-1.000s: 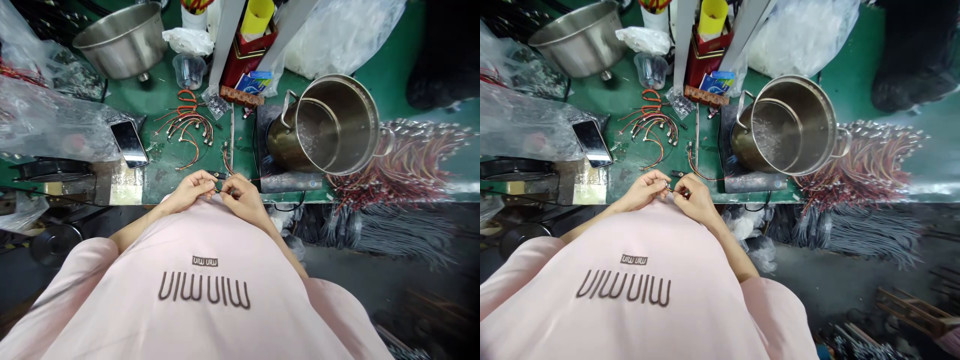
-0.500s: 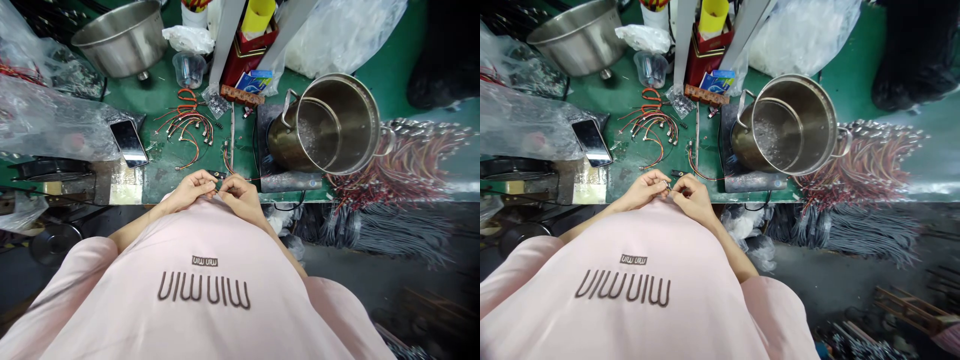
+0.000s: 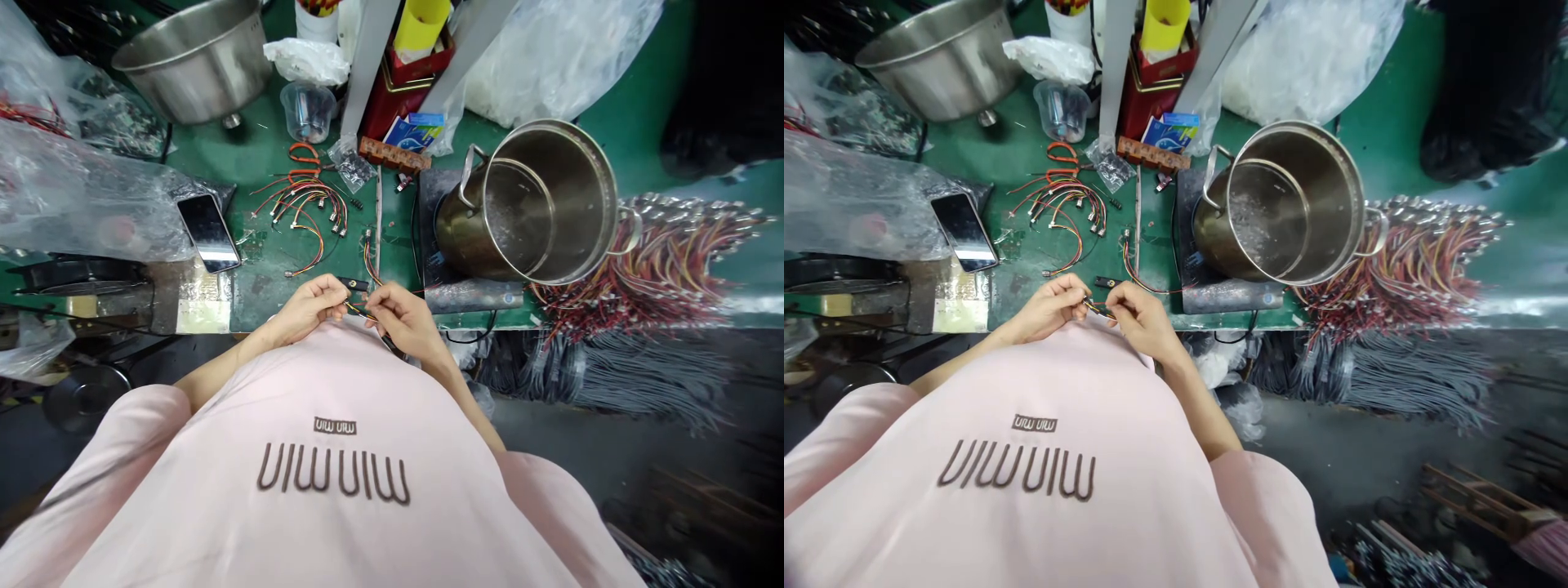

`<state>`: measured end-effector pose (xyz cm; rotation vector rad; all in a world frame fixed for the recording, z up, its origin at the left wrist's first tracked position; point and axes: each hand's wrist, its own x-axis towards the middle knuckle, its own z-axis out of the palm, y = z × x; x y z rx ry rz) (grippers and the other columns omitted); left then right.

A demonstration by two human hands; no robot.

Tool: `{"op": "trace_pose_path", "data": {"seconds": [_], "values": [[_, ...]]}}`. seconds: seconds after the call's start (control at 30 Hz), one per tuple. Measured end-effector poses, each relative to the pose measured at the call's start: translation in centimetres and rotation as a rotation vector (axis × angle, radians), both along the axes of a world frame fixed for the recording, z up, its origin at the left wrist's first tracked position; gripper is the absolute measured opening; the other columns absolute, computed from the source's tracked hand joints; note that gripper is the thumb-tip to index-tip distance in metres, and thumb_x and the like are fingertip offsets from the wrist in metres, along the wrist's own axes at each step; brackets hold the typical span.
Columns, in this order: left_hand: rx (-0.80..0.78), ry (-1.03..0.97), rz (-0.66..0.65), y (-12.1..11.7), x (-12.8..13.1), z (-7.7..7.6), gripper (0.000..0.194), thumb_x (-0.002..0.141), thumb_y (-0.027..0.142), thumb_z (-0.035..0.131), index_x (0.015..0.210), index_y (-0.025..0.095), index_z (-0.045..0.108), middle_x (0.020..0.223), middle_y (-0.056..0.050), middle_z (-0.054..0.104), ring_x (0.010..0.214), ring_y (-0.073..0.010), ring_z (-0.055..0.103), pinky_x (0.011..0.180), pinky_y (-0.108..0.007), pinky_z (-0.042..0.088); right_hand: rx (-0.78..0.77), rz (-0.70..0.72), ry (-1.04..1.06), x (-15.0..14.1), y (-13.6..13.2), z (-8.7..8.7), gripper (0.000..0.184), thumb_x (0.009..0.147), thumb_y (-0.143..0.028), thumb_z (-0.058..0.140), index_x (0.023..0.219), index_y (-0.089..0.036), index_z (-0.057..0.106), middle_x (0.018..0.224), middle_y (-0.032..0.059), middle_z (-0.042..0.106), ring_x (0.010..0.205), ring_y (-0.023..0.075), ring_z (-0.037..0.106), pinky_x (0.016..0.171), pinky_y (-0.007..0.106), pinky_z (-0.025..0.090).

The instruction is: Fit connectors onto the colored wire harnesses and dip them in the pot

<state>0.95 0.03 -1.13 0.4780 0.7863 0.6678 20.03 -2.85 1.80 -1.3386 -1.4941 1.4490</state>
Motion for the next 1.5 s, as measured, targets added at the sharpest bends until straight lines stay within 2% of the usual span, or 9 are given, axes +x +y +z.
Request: {"op": "trace_pose_path", "data": {"seconds": [0.13, 0.33, 0.43, 0.57, 0.83, 1.07, 1.2, 1.3, 1.5], "values": [[-0.024, -0.020, -0.017, 0.1, -0.1, -0.2, 0.037, 0.063, 0.040, 0.083, 0.073, 0.014, 0.058, 0.059, 0.004, 0.060, 0.052, -0.0062, 0.057, 0.052, -0.018, 0.045, 0.163, 0.078, -0.118, 0.4, 0.0, 0.3, 0.020, 0.085, -0.011, 0.047, 0.081, -0.019, 0.065, 0.086, 0.0043, 0.062, 0.076, 0.0126, 0.060, 0.060, 0.025, 0.049], [-0.013, -0.017, -0.010, 0.1, -0.2, -0.3, 0.035, 0.062, 0.039, 0.083, 0.074, 0.014, 0.061, 0.059, 0.004, 0.061, 0.052, -0.0064, 0.058, 0.055, -0.019, 0.046, 0.147, 0.107, -0.124, 0.4, 0.1, 0.5, 0.007, 0.078, -0.019, 0.064, 0.083, -0.019, 0.068, 0.090, 0.0041, 0.064, 0.074, 0.0123, 0.060, 0.059, 0.025, 0.048], [0.019, -0.016, -0.024, 0.0, -0.2, -0.2, 0.035, 0.062, 0.039, 0.084, 0.077, 0.014, 0.065, 0.062, 0.003, 0.064, 0.054, -0.0066, 0.059, 0.056, -0.019, 0.046, 0.114, 0.082, -0.088, 0.1, 0.2, 0.4, 0.004, 0.077, -0.019, 0.063, 0.077, -0.019, 0.067, 0.085, 0.0028, 0.064, 0.075, 0.0128, 0.060, 0.065, 0.027, 0.049], [0.080, -0.023, -0.031, 0.0, -0.2, -0.4, 0.036, 0.061, 0.040, 0.084, 0.081, 0.014, 0.068, 0.065, 0.000, 0.067, 0.056, -0.0066, 0.059, 0.058, -0.019, 0.045, 0.101, 0.018, -0.071, -0.2, 0.2, 0.3, 0.010, 0.078, -0.017, 0.060, 0.070, -0.019, 0.066, 0.080, 0.0022, 0.065, 0.077, 0.0141, 0.062, 0.069, 0.029, 0.050], [0.080, 0.011, -0.036, 0.0, 0.0, -0.8, 0.036, 0.063, 0.039, 0.083, 0.086, 0.015, 0.069, 0.065, 0.001, 0.067, 0.058, -0.0068, 0.060, 0.062, -0.020, 0.047, 0.357, -0.063, -0.261, -1.7, -0.2, 0.0, 0.012, 0.077, -0.013, 0.057, 0.074, -0.021, 0.067, 0.089, 0.0053, 0.063, 0.081, 0.0159, 0.061, 0.070, 0.032, 0.053], [0.150, 0.051, -0.058, -0.2, -0.5, -1.0, 0.034, 0.071, 0.036, 0.078, 0.098, 0.016, 0.070, 0.074, 0.000, 0.069, 0.067, -0.0086, 0.063, 0.071, -0.022, 0.050, 0.435, -0.054, -0.348, -1.3, -0.4, 0.6, 0.013, 0.081, -0.015, 0.057, 0.084, -0.022, 0.067, 0.093, 0.0064, 0.064, 0.086, 0.0182, 0.062, 0.075, 0.035, 0.054], [0.206, 0.124, -0.068, -0.3, -0.6, -0.8, 0.031, 0.074, 0.033, 0.075, 0.100, 0.017, 0.071, 0.076, -0.001, 0.070, 0.068, -0.0096, 0.064, 0.072, -0.023, 0.050, 0.513, -0.044, -0.448, -0.9, -0.6, 0.9, 0.012, 0.081, -0.013, 0.056, 0.081, -0.023, 0.064, 0.091, 0.0063, 0.065, 0.086, 0.0182, 0.063, 0.074, 0.034, 0.055], [0.234, 0.150, -0.069, -0.3, -0.6, -0.5, 0.032, 0.074, 0.033, 0.074, 0.101, 0.016, 0.071, 0.073, -0.001, 0.070, 0.068, -0.0103, 0.064, 0.071, -0.023, 0.050, 0.569, -0.028, -0.455, -1.2, -0.5, 0.7, 0.012, 0.080, -0.012, 0.055, 0.078, -0.023, 0.062, 0.090, 0.0061, 0.065, 0.085, 0.0179, 0.063, 0.074, 0.033, 0.054], [0.252, 0.158, -0.021, -0.5, -0.5, -0.3, 0.033, 0.071, 0.036, 0.076, 0.097, 0.016, 0.071, 0.072, 0.000, 0.069, 0.066, -0.0104, 0.064, 0.071, -0.024, 0.050, 0.544, -0.050, -0.445, -2.2, -0.5, -0.1, 0.010, 0.079, -0.014, 0.056, 0.076, -0.023, 0.059, 0.090, 0.0063, 0.064, 0.084, 0.0187, 0.063, 0.076, 0.034, 0.053]]}}
